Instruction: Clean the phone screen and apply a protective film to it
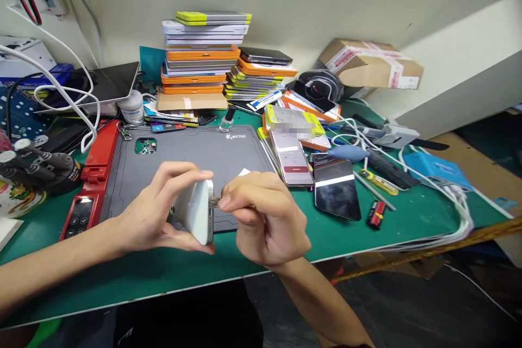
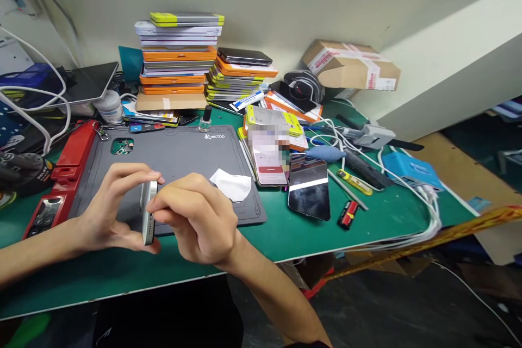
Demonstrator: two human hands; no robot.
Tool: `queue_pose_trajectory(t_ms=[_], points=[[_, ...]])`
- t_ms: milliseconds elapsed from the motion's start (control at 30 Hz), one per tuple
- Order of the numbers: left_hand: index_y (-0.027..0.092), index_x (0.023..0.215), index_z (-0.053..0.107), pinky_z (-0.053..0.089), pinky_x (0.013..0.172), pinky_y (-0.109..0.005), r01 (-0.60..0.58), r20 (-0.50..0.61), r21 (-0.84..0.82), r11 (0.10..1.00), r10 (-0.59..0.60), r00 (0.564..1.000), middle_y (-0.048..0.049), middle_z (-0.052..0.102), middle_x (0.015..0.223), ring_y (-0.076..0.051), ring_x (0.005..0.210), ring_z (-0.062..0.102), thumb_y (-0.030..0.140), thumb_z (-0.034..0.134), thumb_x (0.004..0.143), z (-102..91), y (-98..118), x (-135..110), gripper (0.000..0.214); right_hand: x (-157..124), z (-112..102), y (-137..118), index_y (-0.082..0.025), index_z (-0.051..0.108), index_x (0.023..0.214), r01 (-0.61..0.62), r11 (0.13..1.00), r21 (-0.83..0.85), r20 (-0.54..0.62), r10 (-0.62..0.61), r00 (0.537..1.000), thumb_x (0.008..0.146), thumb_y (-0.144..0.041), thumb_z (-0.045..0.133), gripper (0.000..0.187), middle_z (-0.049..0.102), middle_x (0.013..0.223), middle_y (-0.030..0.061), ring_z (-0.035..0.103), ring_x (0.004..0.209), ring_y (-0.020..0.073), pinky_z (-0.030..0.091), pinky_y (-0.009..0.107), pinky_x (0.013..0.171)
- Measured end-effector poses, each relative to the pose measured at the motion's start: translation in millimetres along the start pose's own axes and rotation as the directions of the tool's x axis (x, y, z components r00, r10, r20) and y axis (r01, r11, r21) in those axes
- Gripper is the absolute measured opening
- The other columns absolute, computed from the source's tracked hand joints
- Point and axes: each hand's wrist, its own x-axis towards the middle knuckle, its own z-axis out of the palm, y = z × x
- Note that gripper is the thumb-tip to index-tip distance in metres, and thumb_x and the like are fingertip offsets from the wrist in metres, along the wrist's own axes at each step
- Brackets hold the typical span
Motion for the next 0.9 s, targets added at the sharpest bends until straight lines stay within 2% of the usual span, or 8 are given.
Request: queue_pose_trajectory(t_ms=[167,267,467,600,767,900], points=[[0.041,0.179,0.038,0.070,0.105,-0.050,0.009,0.002,0.017,1.000,-0.009,1.000,-0.0121,0.067,0.142,-0.033,0.123,0.073,0.077,0.099,0.080,0.0,1.0,0.3,0.121,0.7,-3.0,3.1,-0.021,0.078,0.124,0.013,0.998,-0.058,0.003,-0.013,1.000,0.123,-0.025,0.060,0.018,0.083,0.090,0.0022,0.079,0.077,0.0186,0.067,0.033,0.068],[0.041,0.179,0.037,0.071,0.103,-0.050,0.004,0.004,0.027,1.000,-0.004,1.000,-0.0119,0.067,0.139,-0.033,0.122,0.073,0.080,0.094,0.084,0.2,1.3,0.5,0.117,-0.7,-5.2,4.1,-0.020,0.077,0.121,0.035,0.999,-0.016,0.040,-0.034,0.999,0.123,-0.025,0.059,0.018,0.083,0.090,0.0022,0.078,0.077,0.0179,0.067,0.032,0.068],[0.037,0.179,0.039,0.070,0.103,-0.046,-0.001,-0.014,0.019,1.000,0.001,1.000,-0.0131,0.066,0.141,-0.031,0.124,0.072,0.080,0.085,0.094,0.2,1.5,2.2,0.106,0.1,-7.8,3.5,-0.021,0.076,0.120,0.025,0.999,-0.043,0.073,-0.022,0.997,0.123,-0.025,0.060,0.018,0.084,0.092,0.0024,0.078,0.077,0.0177,0.066,0.033,0.067],[0.040,0.179,0.039,0.070,0.104,-0.049,0.015,-0.002,0.012,1.000,-0.015,1.000,-0.0128,0.066,0.141,-0.032,0.124,0.072,0.080,0.091,0.088,-0.4,2.1,3.1,0.113,1.8,-6.4,2.7,-0.022,0.077,0.117,0.019,0.997,-0.069,0.058,-0.015,0.998,0.123,-0.026,0.060,0.018,0.084,0.089,0.0021,0.078,0.074,0.0176,0.066,0.033,0.066],[0.037,0.178,0.043,0.069,0.105,-0.048,0.006,-0.009,-0.001,1.000,-0.006,1.000,-0.0135,0.066,0.139,-0.032,0.124,0.072,0.078,0.088,0.091,-2.7,1.5,4.3,0.106,4.0,-5.3,2.4,-0.022,0.078,0.120,0.005,0.998,-0.059,0.055,-0.002,0.999,0.122,-0.025,0.060,0.018,0.084,0.089,0.0029,0.078,0.075,0.0188,0.067,0.033,0.068],[0.040,0.179,0.042,0.069,0.105,-0.050,0.004,-0.010,-0.001,1.000,-0.004,1.000,-0.0123,0.067,0.139,-0.032,0.122,0.072,0.076,0.098,0.082,-2.4,0.6,4.1,0.118,6.4,-6.4,2.2,-0.023,0.080,0.123,-0.009,0.999,-0.054,0.068,0.013,0.998,0.123,-0.026,0.059,0.022,0.084,0.089,0.0026,0.079,0.075,0.0198,0.068,0.035,0.068]])
